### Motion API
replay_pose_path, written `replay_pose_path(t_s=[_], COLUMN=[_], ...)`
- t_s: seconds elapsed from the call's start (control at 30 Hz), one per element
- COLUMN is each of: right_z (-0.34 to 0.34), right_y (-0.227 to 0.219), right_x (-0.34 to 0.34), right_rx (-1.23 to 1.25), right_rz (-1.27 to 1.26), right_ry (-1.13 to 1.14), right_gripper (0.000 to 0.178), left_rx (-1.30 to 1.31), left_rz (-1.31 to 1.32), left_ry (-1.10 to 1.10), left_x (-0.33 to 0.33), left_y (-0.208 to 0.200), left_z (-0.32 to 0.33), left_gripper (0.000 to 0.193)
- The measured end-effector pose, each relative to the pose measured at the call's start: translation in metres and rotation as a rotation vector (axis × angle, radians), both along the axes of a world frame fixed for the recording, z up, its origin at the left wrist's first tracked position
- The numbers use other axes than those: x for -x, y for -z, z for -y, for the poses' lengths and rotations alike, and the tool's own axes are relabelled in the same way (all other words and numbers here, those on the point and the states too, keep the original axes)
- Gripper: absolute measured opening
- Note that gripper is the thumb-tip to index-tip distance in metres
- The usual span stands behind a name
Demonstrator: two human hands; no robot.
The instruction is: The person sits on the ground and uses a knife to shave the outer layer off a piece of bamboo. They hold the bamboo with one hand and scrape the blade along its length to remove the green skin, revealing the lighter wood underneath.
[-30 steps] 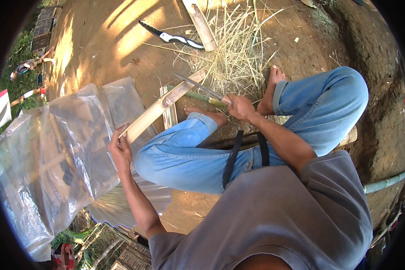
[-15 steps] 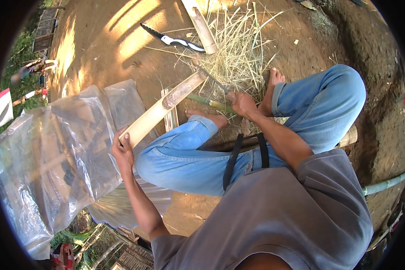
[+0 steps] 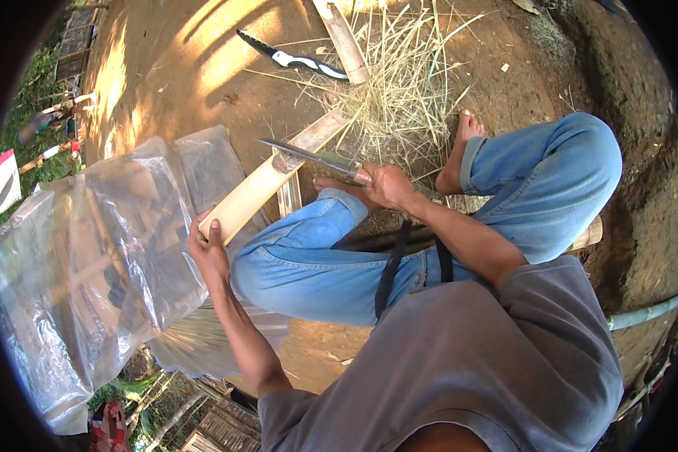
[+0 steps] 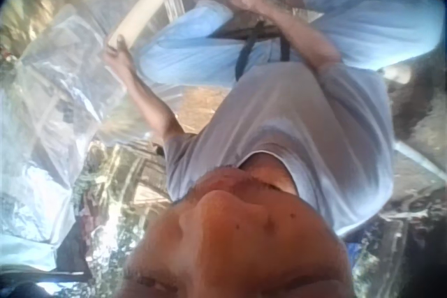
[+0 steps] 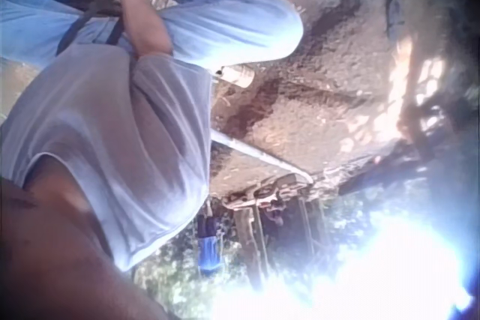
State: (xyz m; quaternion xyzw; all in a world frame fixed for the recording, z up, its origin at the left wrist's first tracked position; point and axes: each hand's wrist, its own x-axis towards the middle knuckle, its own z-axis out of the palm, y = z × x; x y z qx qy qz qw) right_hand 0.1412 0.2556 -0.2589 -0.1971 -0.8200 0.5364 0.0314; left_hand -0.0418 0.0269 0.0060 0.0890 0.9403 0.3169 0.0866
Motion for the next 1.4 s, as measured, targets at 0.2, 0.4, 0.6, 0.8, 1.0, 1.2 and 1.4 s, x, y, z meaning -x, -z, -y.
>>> replay_pose_path(t_s=[0.2, 0.4, 0.6, 0.8, 1.0, 1.2, 1.4], right_z=[-0.026, -0.038, -0.024, -0.038, -0.036, -0.046, -0.089], right_y=[0.021, 0.019, 0.052, 0.035, 0.046, 0.026, -0.071], right_x=[-0.002, 0.000, 0.016, 0.012, 0.006, 0.003, -0.006], right_rx=[0.132, 0.044, 0.262, 0.400, 0.446, 0.498, 0.596], right_rz=[0.227, 0.391, 0.438, 0.365, 0.351, 0.386, 0.484], right_ry=[0.060, 0.157, 0.258, 0.343, 0.408, 0.382, 0.144], right_gripper=[0.017, 0.020, 0.040, 0.019, 0.018, 0.018, 0.034], left_rx=[-0.030, -0.040, -0.287, -0.655, -0.801, -0.797, -0.637], left_rz=[0.018, -0.017, 0.034, 0.019, 0.653, 1.039, 0.980], left_ry=[-0.046, 0.023, -0.170, -0.398, -0.597, -0.204, 0.096], left_x=[-0.009, -0.018, -0.014, 0.013, -0.070, -0.156, -0.169], left_y=[0.002, 0.005, 0.000, 0.037, 0.157, 0.172, 0.163], left_z=[0.005, 0.014, 0.010, 0.016, -0.064, -0.125, -0.149], left_gripper=[0.023, 0.024, 0.023, 0.037, 0.067, 0.042, 0.027])
